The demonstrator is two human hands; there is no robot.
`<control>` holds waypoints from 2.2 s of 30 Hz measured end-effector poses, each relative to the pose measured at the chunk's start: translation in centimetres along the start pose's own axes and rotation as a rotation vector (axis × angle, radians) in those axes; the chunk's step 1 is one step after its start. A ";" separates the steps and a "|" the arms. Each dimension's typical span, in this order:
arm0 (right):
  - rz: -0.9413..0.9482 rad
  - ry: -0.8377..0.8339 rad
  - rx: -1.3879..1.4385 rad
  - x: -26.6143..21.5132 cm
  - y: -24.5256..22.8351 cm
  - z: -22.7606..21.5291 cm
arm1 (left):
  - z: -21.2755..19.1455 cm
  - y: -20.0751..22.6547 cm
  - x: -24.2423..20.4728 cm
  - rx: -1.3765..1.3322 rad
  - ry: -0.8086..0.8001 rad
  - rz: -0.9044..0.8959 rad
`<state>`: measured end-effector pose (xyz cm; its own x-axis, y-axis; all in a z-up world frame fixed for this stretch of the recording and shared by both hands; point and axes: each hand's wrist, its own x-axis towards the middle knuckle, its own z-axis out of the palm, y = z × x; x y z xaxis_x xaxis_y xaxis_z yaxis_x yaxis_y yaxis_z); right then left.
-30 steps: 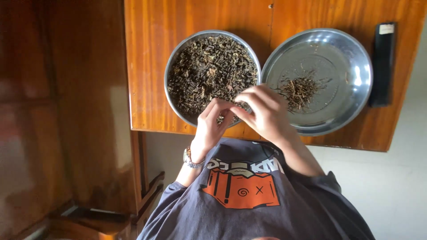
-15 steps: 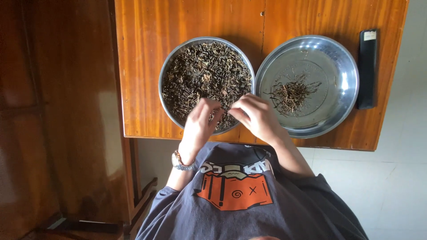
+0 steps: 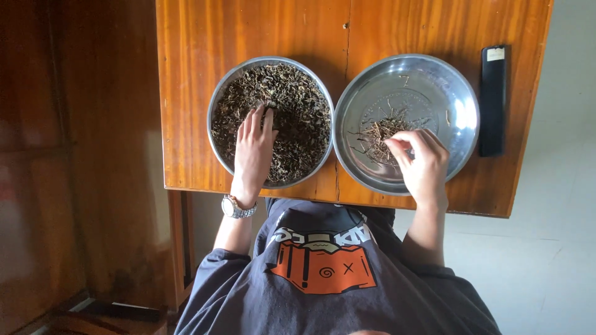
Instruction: Manually sorting dried tea leaves by picking out stems and debris and placing them in a separate metal tray.
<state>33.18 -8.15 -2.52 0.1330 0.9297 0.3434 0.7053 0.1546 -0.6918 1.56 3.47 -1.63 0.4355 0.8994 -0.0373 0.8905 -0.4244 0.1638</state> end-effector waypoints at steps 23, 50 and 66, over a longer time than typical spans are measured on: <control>-0.059 0.044 -0.017 0.6 -2.7 0.6 | 0.3 -2.3 -0.2 -0.195 0.207 0.094; -0.187 -0.276 -0.053 3.6 -10.1 13.9 | 0.4 -1.9 -3.2 -0.523 0.258 0.328; -0.134 -0.288 0.034 3.7 -9.4 12.7 | -1.0 -0.2 -3.4 -0.639 0.264 0.264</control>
<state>18.19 -1.91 -2.83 -0.1653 0.9560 0.2422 0.6786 0.2884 -0.6755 -0.18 0.62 -0.54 0.5068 0.8050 0.3084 0.4750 -0.5593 0.6794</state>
